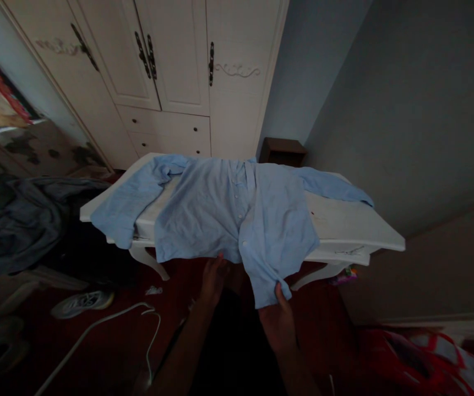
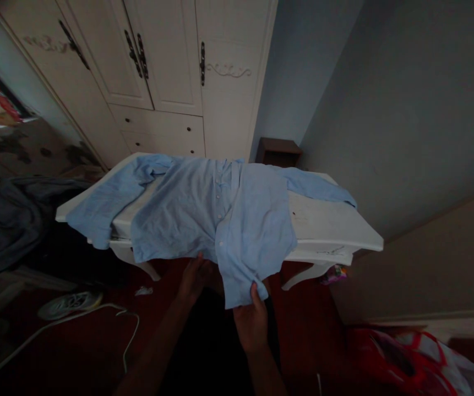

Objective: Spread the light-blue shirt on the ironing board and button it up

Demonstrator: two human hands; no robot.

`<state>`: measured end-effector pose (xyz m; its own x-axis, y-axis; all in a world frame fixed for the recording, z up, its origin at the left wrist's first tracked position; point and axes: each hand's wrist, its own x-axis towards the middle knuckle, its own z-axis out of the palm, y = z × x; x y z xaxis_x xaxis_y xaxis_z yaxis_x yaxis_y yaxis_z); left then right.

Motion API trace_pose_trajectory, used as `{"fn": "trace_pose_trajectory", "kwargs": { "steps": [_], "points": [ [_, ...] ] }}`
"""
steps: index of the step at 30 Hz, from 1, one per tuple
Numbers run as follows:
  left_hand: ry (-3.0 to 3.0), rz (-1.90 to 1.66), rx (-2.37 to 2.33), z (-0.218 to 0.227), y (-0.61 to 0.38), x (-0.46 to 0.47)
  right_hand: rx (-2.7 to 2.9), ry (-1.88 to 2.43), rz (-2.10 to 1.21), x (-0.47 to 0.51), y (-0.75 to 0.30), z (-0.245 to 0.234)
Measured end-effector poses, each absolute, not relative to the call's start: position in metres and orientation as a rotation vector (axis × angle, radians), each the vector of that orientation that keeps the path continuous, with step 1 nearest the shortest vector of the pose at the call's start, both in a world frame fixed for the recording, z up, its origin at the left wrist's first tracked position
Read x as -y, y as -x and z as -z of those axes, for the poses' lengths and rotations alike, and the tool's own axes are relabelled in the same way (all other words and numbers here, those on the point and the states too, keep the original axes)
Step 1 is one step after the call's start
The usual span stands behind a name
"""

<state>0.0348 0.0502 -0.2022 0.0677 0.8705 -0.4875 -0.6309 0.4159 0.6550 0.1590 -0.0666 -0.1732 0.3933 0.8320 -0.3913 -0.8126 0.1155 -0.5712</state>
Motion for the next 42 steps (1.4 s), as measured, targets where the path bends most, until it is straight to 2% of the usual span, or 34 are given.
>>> {"fn": "trace_pose_trajectory", "kwargs": {
  "steps": [7,15,17,21,23,28,32,37,40,42],
  "points": [
    [-0.211,-1.145,-0.955,0.193,-0.014,-0.03,-0.081,0.832,-1.288,0.075,-0.156,0.17],
    [-0.315,-1.12,-1.117,0.161,0.01,0.043,0.058,1.139,-1.409,0.095,-0.157,0.167],
    [-0.365,-1.162,-1.181,0.162,0.015,0.052,0.164,1.228,-1.535,0.1,-0.164,0.164],
    [-0.412,-1.196,-1.215,0.174,0.015,0.053,0.704,1.26,-2.032,0.105,-0.187,0.144],
    [-0.389,-1.168,-1.119,0.18,0.009,0.05,0.957,1.225,-2.059,0.101,-0.2,0.125],
    [-0.412,-1.269,-1.005,0.185,-0.016,0.037,1.273,1.174,-1.641,0.064,-0.224,0.07],
    [-0.384,-1.293,-0.994,0.188,-0.025,0.025,1.341,1.194,-1.26,0.017,-0.236,0.046],
    [-0.354,-1.061,-1.009,0.204,-0.017,0.021,1.528,1.274,-0.716,-0.046,-0.243,0.037],
    [-0.457,-0.945,-1.017,0.214,-0.007,0.023,1.852,1.241,-0.43,-0.08,-0.244,0.032],
    [-0.571,-0.708,-1.068,0.213,0.002,0.022,2.143,1.168,-0.307,-0.1,-0.243,0.028]
  ]
}}
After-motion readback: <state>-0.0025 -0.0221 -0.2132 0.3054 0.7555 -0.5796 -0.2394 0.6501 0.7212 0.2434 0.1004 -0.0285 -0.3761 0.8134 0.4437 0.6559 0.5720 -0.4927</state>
